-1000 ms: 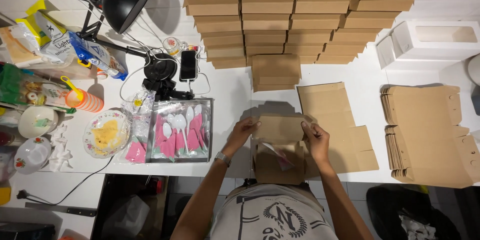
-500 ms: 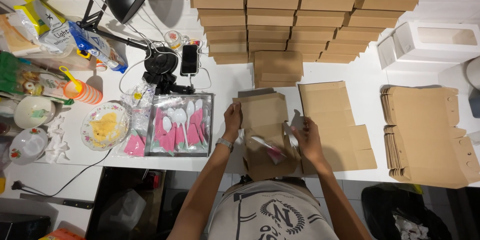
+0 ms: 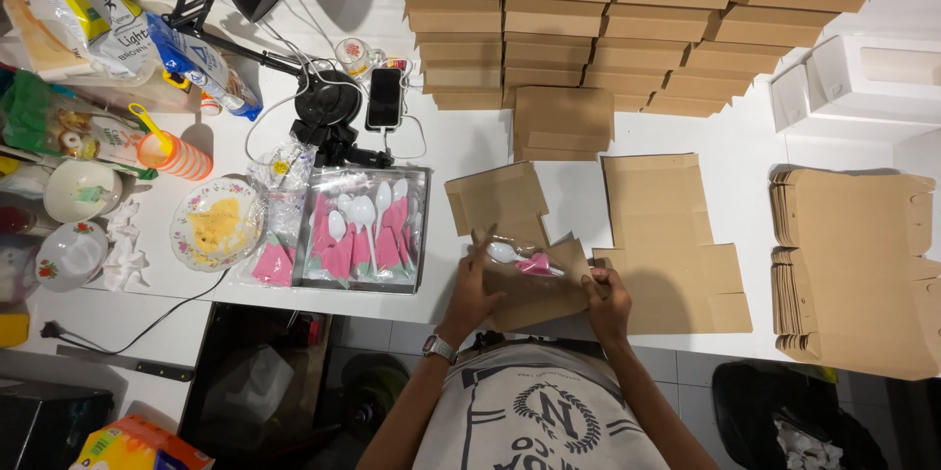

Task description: The person assembles flat cardboard boxes by folding and inserting tabs. They place a plastic-wrapped pink and white spoon into each box before folding it closed. The person repeats this process for multiple boxes, stacking the finished ones on the table.

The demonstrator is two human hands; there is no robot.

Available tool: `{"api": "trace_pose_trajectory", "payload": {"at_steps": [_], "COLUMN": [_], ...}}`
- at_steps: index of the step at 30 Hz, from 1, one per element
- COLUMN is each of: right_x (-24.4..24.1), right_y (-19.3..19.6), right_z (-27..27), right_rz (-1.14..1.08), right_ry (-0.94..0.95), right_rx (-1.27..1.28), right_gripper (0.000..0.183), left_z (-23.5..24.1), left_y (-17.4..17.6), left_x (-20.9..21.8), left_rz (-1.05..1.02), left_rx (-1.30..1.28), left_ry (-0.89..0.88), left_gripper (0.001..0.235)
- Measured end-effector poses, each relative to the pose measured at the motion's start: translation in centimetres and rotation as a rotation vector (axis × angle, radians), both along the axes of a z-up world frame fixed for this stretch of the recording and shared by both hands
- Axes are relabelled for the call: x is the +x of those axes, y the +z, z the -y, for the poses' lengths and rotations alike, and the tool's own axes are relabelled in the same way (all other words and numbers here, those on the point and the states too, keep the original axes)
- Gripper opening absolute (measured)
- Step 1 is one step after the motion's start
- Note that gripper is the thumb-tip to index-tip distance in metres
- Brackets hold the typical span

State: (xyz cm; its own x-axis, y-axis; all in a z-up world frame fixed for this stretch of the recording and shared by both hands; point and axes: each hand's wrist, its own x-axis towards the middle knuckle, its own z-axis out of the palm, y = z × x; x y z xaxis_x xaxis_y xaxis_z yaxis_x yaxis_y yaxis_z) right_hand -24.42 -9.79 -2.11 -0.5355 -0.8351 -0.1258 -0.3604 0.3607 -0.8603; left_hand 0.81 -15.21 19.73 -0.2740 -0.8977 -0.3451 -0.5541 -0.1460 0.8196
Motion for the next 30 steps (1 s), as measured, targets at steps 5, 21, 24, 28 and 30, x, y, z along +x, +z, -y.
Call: {"api": "trace_pose_trajectory", "payload": {"at_steps": [5,21,24,28,30], "right_x": [-1.3,3.1,5.6,7.2,8.2], "right_y": [-0.3,4.7,9.4,13.8,16.9], "right_z": [-0.2,3.8,3.0,2.6,2.8], "right_rz": [-0.417,-0.617,-0.301,0.251,0.457], "right_ry": [0.133,0.608,0.650,0.506,0.315], "right_rx": [-0.092,-0.516,-0.587,-0.437,-0.367], "right_gripper": [0.033,0.012,0.031,0.020,0.015], "left_z": [1.7,3.0,3.3,3.0,3.2], "left_y": [-12.6,-16.8,-14.9,-7.1,-5.8], "left_x": [1.2,-4.1,-3.3,-1.5,-0.7], "left_rz": [0.234,-0.787,-0.707,-0.678,-0.679], "left_rx": [-0.320,0.357,0.208,0.116,0.082], "left_ry": [-0.209,0.269,0.364,0.205,0.171], "left_gripper": [0.064,0.093,0.064,0.042,0.049]}}
